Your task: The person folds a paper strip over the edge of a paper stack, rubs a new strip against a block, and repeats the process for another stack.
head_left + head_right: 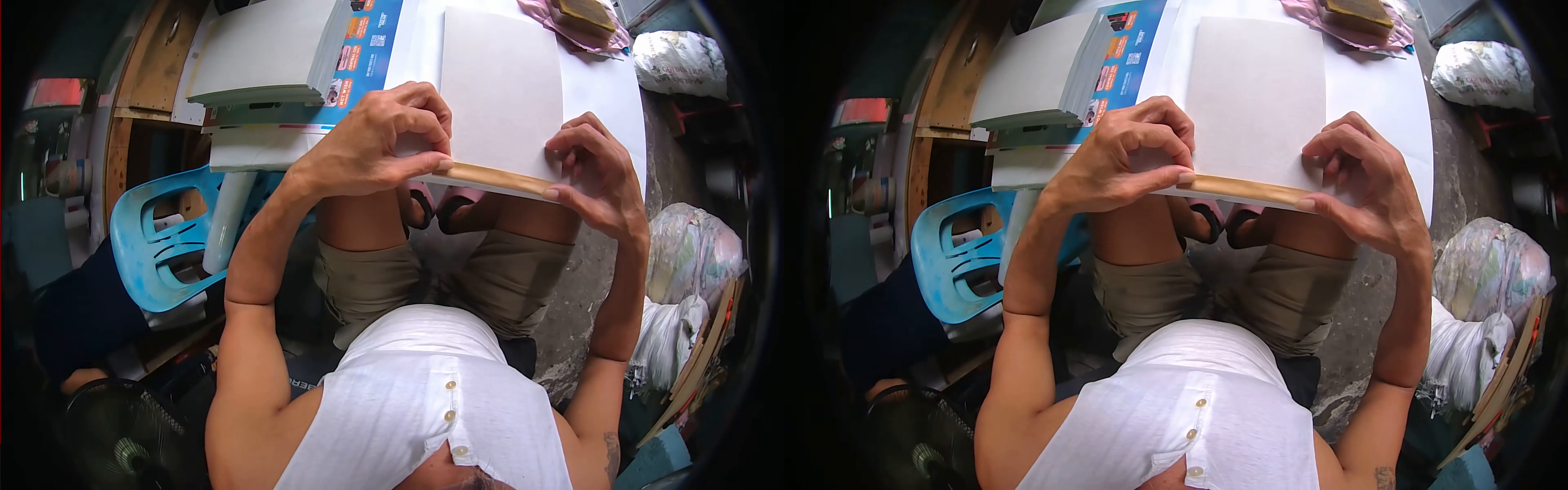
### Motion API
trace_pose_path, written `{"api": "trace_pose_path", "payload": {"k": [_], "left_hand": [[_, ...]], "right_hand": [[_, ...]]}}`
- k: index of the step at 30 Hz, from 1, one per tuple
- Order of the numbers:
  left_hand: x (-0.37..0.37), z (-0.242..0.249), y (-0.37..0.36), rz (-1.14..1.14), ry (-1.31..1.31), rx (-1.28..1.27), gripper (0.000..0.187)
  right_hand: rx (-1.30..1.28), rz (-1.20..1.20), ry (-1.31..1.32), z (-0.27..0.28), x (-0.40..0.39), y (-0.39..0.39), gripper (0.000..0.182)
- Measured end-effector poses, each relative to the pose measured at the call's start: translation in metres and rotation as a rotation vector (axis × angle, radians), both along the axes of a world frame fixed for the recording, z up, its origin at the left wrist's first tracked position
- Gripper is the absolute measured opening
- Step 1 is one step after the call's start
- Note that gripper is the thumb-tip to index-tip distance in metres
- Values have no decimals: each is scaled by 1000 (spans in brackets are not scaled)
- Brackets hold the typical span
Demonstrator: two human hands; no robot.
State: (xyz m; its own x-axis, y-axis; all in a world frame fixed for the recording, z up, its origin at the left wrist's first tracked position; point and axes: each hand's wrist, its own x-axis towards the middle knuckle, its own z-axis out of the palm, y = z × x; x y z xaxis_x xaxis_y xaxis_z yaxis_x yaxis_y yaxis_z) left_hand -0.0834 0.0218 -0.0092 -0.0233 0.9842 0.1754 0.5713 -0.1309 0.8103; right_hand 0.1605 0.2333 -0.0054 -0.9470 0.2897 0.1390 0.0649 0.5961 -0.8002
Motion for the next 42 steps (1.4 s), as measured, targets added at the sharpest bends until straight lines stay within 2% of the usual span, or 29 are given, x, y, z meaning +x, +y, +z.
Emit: {"api": "trace_pose_path", "payload": {"k": [7,10,13,19,22,26,29,34,38,42], "left_hand": [[3,-2,-2,7,25,46,6],[2,-3,-1,-28,56,87,12],[5,-6,-1,1,65,118,18],[4,-5,-1,116,46,83,15],[5,-9,0,298,189,235,14],[22,-3,2,197,264,283,11],[36,0,9,125,346,222,11],[41,2,16,92,363,146,13],[43,7,21,125,306,-6,12],[47,6,25,167,328,-39,14]], "right_hand": [[6,-4,4,0,0,-2,52],[6,-13,0,0,0,-4,52],[8,-10,-25,4,0,-5,45],[-203,-6,25,-1,4,-1,22],[-239,-41,86,-8,7,-3,20],[127,-54,117,4,1,-23,22],[201,-24,122,3,-7,-31,12],[195,40,80,2,-17,-29,8],[205,67,29,4,-22,-26,13],[198,72,-32,11,-26,-26,17]]}}
